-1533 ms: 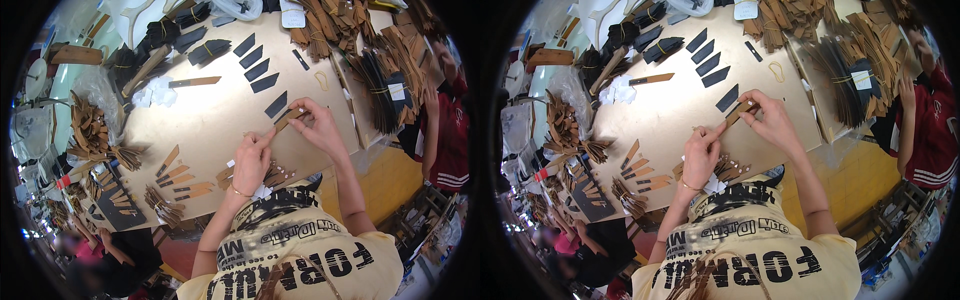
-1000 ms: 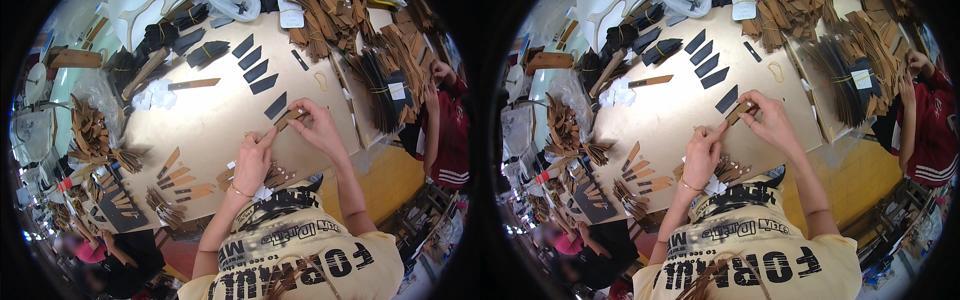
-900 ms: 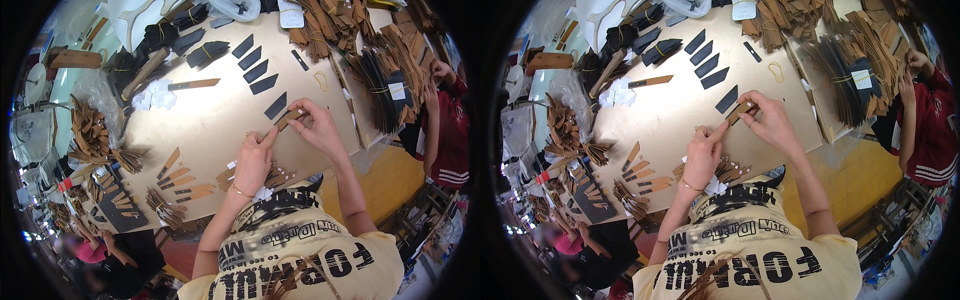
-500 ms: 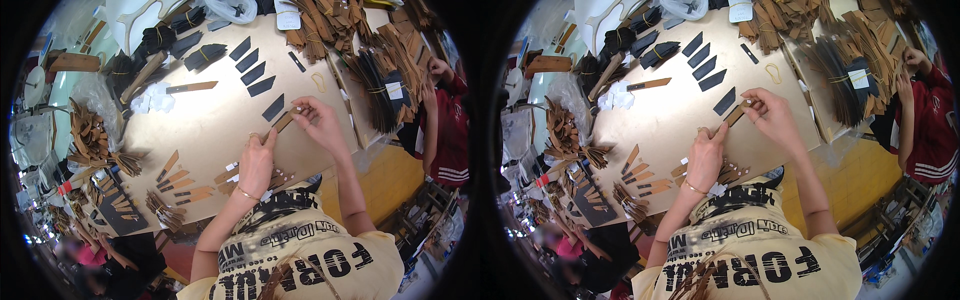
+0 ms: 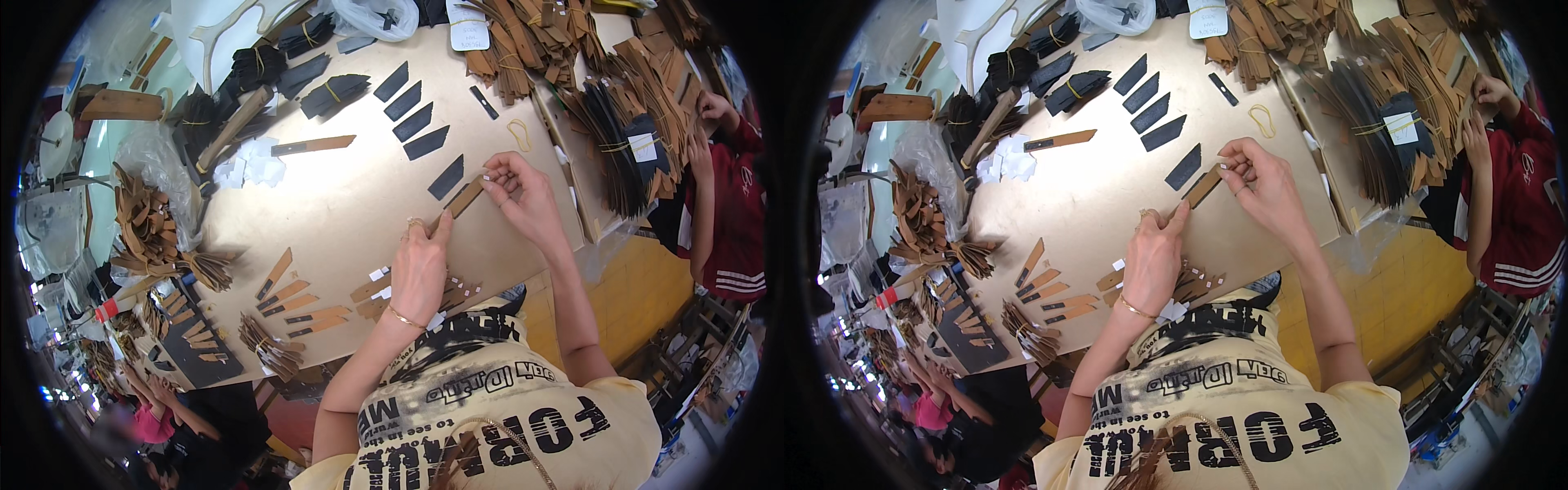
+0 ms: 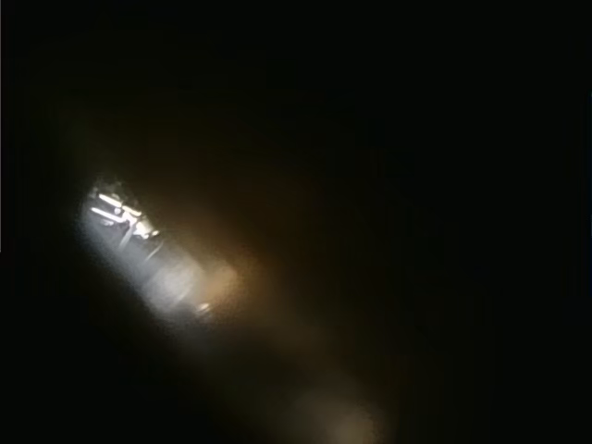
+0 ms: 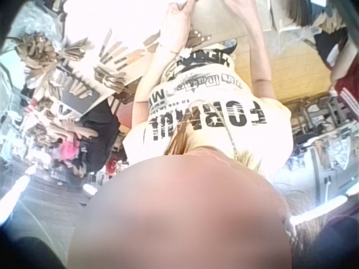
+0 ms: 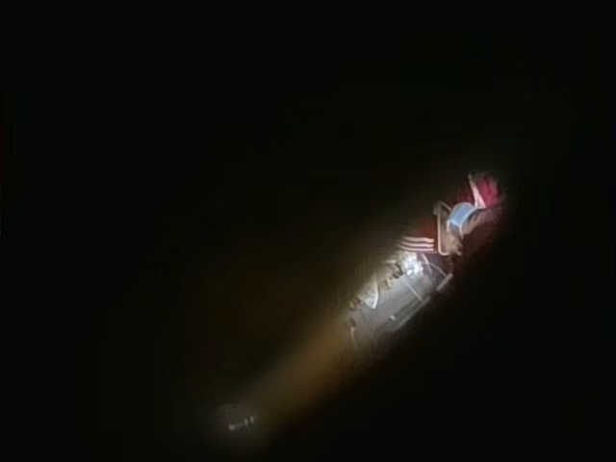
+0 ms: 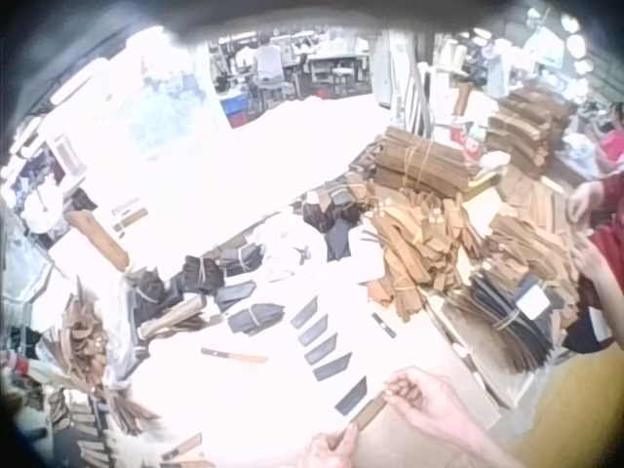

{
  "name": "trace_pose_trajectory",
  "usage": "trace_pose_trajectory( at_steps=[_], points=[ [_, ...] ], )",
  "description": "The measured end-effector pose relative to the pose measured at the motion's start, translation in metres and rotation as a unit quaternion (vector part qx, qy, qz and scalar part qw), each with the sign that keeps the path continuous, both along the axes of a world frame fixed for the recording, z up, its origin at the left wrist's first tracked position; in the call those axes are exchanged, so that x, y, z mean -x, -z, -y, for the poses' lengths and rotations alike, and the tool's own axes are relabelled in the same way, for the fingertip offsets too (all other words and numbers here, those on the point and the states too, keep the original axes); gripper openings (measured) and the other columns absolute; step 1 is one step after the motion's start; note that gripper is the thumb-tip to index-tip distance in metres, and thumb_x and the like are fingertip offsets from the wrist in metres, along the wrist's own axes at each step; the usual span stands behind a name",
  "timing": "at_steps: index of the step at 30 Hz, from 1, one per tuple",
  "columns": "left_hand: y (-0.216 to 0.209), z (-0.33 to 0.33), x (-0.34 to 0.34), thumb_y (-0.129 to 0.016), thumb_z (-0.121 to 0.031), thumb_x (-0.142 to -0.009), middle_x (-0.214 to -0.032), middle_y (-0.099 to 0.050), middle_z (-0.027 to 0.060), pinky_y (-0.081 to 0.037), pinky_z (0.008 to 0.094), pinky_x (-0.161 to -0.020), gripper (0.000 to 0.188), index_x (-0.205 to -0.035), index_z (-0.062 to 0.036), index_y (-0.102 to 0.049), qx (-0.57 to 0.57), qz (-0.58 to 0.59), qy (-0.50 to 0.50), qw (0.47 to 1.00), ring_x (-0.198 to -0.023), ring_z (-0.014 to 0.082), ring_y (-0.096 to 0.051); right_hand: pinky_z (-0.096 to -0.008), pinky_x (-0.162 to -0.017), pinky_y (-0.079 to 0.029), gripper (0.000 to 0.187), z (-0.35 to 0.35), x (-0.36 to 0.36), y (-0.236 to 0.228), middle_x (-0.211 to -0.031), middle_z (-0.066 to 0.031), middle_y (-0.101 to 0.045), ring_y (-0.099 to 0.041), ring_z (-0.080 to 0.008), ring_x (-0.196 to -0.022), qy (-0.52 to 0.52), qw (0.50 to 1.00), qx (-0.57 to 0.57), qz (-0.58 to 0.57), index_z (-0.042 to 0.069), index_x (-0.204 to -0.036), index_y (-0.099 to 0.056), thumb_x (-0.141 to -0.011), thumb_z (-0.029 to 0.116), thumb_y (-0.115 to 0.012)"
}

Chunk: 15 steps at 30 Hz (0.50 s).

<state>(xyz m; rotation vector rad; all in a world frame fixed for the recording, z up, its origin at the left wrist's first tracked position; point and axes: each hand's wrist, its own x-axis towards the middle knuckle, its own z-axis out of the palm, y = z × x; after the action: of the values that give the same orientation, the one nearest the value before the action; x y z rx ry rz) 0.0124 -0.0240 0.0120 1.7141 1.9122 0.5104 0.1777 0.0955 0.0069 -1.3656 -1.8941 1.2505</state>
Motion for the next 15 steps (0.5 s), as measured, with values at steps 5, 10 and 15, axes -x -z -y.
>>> trace_pose_trajectory(
  at_steps=[5, 10, 15],
  points=[
    [0.0, 0.0, 0.0, -0.056, 0.007, -0.081, -0.086, -0.053, 0.018, -0.052, 0.0425, -0.068, 0.05, -0.129, -0.0045, -0.063, 0.002, 0.006, -0.002, 1.0, -0.074, 0.0336, -0.06, -0.0267, -0.069, -0.05, 0.018, 0.002, 0.002, -0.002, -0.084, -0.0057, -0.066, -0.062, -0.0134, -0.075, 0.009, 1.0, 0.006, -0.003, 0.0, -0.104, -0.061, -0.087, -0.001, -0.066],
    [0.001, 0.0, 0.0, -0.056, 0.007, -0.081, -0.086, -0.053, 0.0181, -0.052, 0.0424, -0.068, 0.05, -0.129, -0.0044, -0.063, -0.002, 0.008, -0.002, 1.0, -0.074, 0.0337, -0.061, -0.0283, -0.07, -0.052, 0.015, 0.003, 0.002, 0.0, -0.084, -0.0068, -0.066, -0.063, -0.0151, -0.074, 0.007, 1.0, -0.002, 0.008, 0.0, -0.102, -0.06, -0.088, 0.0, -0.066],
    [0.001, 0.001, 0.0, -0.056, 0.007, -0.08, -0.087, -0.054, 0.0178, -0.052, 0.0426, -0.068, 0.049, -0.128, -0.0044, -0.064, -0.011, -0.008, 0.0, 1.0, -0.074, 0.0336, -0.061, -0.0285, -0.07, -0.049, 0.026, 0.013, 0.0, 0.013, -0.095, -0.0081, -0.064, -0.06, -0.0197, -0.083, -0.038, 0.986, -0.155, 0.057, 0.005, -0.104, -0.068, -0.081, -0.007, -0.066]
  ],
)
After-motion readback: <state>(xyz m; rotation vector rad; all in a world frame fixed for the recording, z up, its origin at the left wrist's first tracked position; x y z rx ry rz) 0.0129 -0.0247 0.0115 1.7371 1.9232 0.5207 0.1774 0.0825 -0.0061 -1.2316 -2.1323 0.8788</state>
